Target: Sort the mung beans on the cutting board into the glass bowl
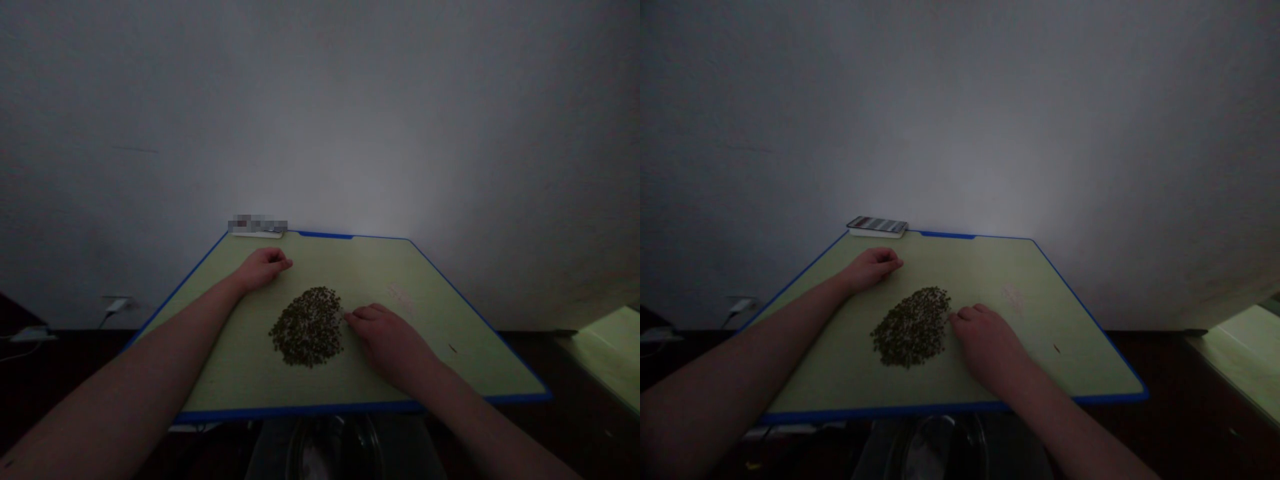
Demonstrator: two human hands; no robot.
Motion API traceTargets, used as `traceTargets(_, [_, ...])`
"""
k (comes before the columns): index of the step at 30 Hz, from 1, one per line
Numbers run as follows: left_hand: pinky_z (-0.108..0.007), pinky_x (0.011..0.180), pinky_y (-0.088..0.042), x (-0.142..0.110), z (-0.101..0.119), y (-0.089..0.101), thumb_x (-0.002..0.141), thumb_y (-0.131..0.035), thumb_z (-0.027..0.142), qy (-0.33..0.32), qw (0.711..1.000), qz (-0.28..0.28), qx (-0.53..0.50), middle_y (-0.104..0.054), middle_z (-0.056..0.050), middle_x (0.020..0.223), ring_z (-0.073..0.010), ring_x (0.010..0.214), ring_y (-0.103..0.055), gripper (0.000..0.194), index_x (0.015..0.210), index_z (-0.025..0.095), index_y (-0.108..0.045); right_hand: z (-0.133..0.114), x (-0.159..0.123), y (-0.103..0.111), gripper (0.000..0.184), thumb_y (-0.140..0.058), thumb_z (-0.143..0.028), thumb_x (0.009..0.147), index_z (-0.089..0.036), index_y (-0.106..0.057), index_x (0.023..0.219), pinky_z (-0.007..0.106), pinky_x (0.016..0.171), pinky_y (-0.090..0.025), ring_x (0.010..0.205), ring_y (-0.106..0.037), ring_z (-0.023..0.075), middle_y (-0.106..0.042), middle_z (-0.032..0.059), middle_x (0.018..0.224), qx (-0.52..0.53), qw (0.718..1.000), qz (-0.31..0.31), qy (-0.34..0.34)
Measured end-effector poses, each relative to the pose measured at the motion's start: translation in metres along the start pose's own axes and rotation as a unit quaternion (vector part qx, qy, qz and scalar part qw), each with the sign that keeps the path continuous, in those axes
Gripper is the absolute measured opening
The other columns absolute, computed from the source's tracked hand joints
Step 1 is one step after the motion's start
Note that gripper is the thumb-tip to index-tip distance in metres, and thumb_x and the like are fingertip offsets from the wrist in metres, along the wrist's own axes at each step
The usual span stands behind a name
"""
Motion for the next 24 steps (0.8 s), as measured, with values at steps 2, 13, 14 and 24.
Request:
traceTargets(2, [-0.023, 0.045, -0.028, 0.000, 0.000, 0.000, 0.071, -0.059, 0.050, -0.007, 1.000, 0.003, 0.005, -0.045, 0.006, 0.046, -0.0091, 0.043, -0.038, 0.033, 0.065, 0.018, -0.053, 0.003, 0.000, 0.000, 0.044, -0.043, -0.001, 0.079, -0.014, -0.062, 0.117, 0.032, 0.088, -0.043, 0.100, -0.055, 0.0208, -0.066, 0.0113, 0.106, -0.006, 1.000, 0.003, -0.008])
traceTargets(13, [-0.023, 0.046, -0.027, -0.002, 0.003, 0.001, 0.071, -0.059, 0.048, -0.005, 1.000, 0.003, 0.007, -0.043, 0.006, 0.047, -0.0089, 0.044, -0.037, 0.033, 0.062, 0.018, -0.050, 0.013, -0.002, 0.002, 0.047, -0.043, -0.003, 0.078, -0.014, -0.061, 0.120, 0.033, 0.089, -0.043, 0.100, -0.056, 0.0209, -0.066, 0.0099, 0.108, -0.004, 1.000, 0.010, -0.022])
traceTargets(14, [-0.023, 0.046, -0.027, -0.002, 0.003, 0.001, 0.071, -0.059, 0.048, -0.005, 1.000, 0.005, 0.011, -0.043, 0.006, 0.047, -0.0089, 0.044, -0.037, 0.032, 0.062, 0.018, -0.050, 0.014, -0.002, 0.002, 0.047, -0.043, -0.003, 0.078, -0.015, -0.061, 0.120, 0.032, 0.089, -0.043, 0.099, -0.056, 0.0207, -0.066, 0.0097, 0.107, -0.001, 1.000, 0.011, -0.024])
traceTargets(24, [-0.023, 0.045, -0.027, -0.002, 0.001, 0.000, 0.070, -0.059, 0.049, 0.000, 1.000, 0.001, -0.001, -0.043, 0.006, 0.046, -0.0087, 0.042, -0.037, 0.032, 0.064, 0.018, -0.051, 0.016, 0.008, 0.008, 0.048, -0.042, -0.004, 0.077, -0.016, -0.063, 0.119, 0.032, 0.090, -0.043, 0.101, -0.058, 0.0198, -0.067, 0.0101, 0.109, 0.049, 0.999, 0.014, -0.018])
Point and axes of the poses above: each hand's wrist, its own x-axis towards the middle knuckle, its own y-axis out of the back of the hand, z = x × y, the point moved 6 cm from there along x, towards the middle knuckle
